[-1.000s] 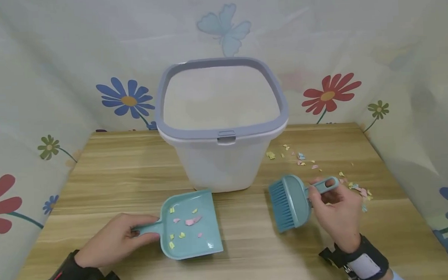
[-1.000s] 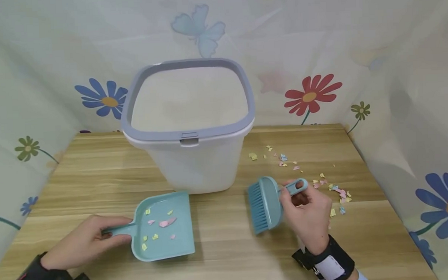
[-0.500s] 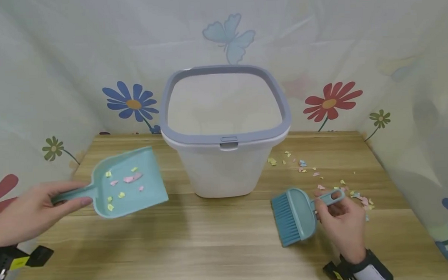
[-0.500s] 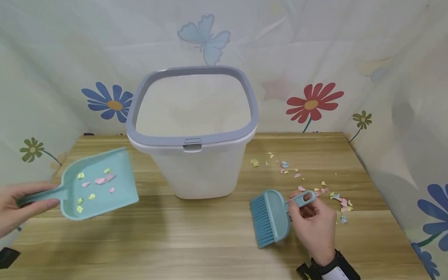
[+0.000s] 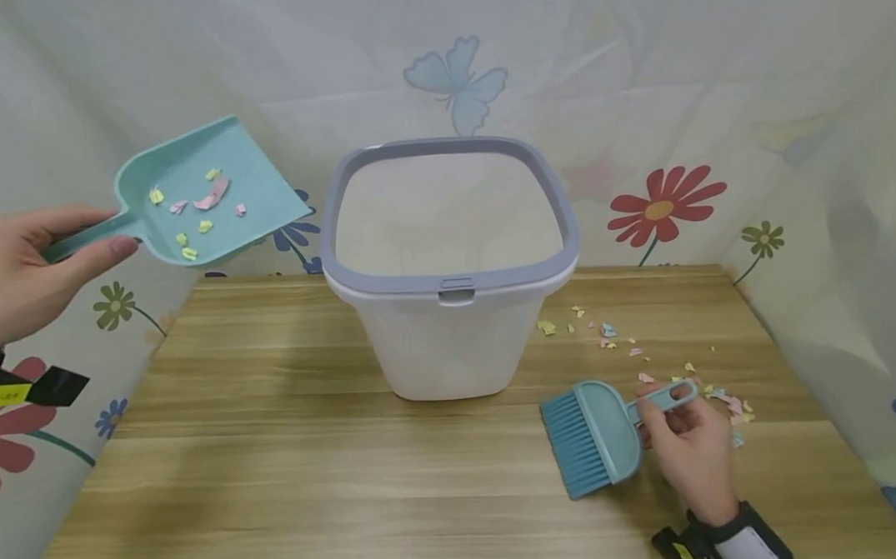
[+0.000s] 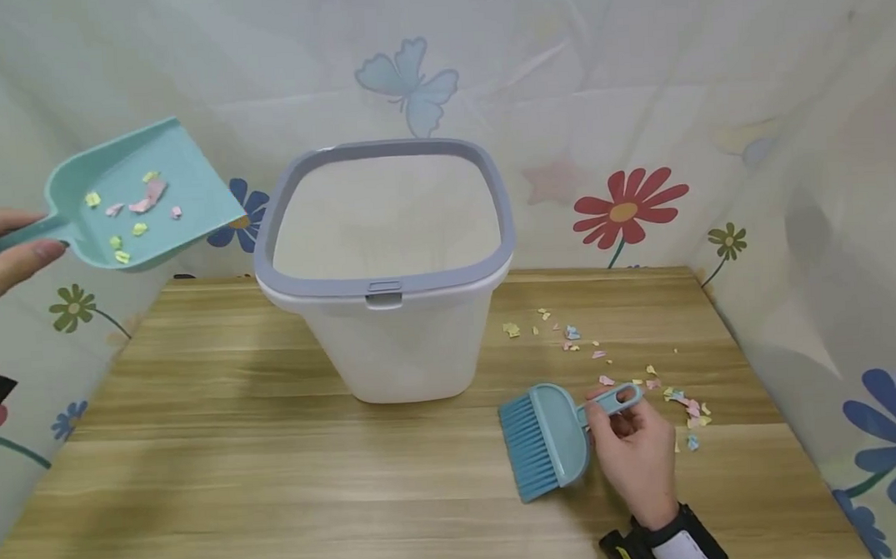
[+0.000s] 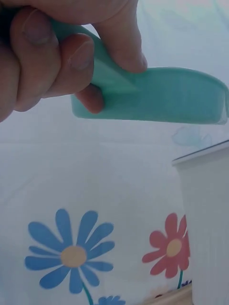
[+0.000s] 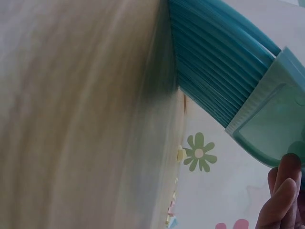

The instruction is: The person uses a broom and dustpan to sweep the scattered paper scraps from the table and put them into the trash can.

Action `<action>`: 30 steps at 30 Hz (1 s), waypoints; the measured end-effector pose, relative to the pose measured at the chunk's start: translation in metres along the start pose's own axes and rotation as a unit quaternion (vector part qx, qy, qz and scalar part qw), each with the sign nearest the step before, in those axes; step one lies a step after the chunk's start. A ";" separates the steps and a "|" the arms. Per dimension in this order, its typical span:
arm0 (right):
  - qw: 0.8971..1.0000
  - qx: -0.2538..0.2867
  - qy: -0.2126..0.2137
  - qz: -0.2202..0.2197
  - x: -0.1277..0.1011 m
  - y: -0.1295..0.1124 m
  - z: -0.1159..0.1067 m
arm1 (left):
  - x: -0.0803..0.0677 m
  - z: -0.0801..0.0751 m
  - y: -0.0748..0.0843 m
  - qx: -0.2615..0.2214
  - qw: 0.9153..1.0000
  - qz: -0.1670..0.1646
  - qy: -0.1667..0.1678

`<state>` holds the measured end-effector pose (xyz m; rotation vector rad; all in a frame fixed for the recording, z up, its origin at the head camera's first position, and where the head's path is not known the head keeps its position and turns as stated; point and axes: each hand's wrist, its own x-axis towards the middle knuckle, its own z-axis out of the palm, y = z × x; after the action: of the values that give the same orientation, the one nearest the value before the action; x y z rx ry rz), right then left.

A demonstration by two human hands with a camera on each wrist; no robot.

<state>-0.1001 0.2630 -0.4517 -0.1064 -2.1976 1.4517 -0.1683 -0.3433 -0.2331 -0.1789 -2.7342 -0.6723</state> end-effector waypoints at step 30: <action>0.996 -0.080 -0.023 0.026 0.002 -0.007 0.002 | 0.071 0.073 0.127 0.011 0.933 0.344 0.106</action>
<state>-0.1009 0.2591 -0.4457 -0.1877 -2.3637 1.3163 -0.2309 -0.1936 -0.2162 -0.9428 -2.2384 -0.4195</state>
